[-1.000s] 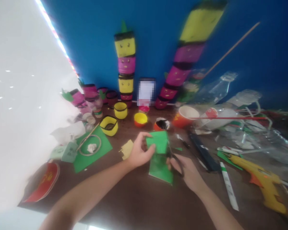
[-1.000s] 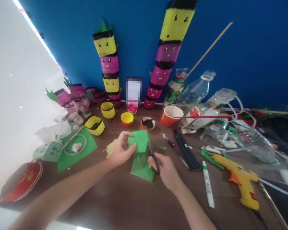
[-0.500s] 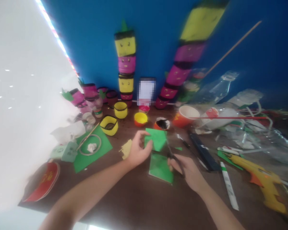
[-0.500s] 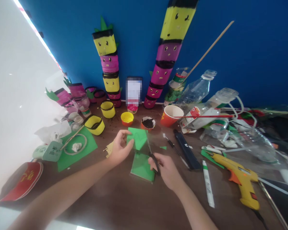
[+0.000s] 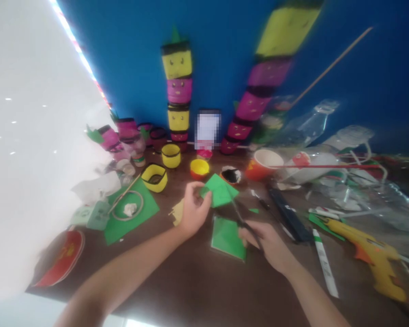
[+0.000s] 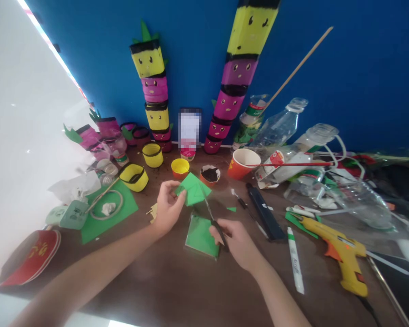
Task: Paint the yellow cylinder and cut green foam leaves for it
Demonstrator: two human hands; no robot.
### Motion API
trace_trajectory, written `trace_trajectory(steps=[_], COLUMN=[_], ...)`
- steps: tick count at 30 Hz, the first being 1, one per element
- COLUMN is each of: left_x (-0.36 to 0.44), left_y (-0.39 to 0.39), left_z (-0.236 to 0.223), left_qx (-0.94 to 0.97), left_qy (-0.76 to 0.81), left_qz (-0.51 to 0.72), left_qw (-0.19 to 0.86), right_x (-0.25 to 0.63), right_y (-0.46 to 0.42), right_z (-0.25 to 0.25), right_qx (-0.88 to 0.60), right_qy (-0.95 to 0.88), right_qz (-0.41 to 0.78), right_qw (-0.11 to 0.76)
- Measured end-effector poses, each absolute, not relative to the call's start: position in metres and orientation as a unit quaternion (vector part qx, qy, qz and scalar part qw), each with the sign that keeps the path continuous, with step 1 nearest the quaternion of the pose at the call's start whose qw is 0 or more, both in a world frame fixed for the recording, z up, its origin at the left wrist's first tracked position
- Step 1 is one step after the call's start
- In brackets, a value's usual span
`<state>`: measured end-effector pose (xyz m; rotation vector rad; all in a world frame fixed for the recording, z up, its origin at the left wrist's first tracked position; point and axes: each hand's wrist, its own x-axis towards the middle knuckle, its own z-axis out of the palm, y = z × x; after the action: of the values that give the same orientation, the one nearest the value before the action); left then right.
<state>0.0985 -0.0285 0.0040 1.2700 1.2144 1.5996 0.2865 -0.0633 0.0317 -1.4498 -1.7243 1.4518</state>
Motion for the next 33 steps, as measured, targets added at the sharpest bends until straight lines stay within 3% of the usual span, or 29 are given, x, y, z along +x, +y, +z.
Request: trace_trajectory(steps=[33], left_x=[0.0983], left_y=[-0.0239], left_z=[0.0008], left_qx=[0.504], left_qy=[0.424], left_qz=[0.65], left_qw=[0.38], right_x=[0.2878], right_y=[-0.063], right_z=[0.0316], right_qx=[-0.516], right_qy=[-0.644], right_qz=[0.52], right_qw=[0.219])
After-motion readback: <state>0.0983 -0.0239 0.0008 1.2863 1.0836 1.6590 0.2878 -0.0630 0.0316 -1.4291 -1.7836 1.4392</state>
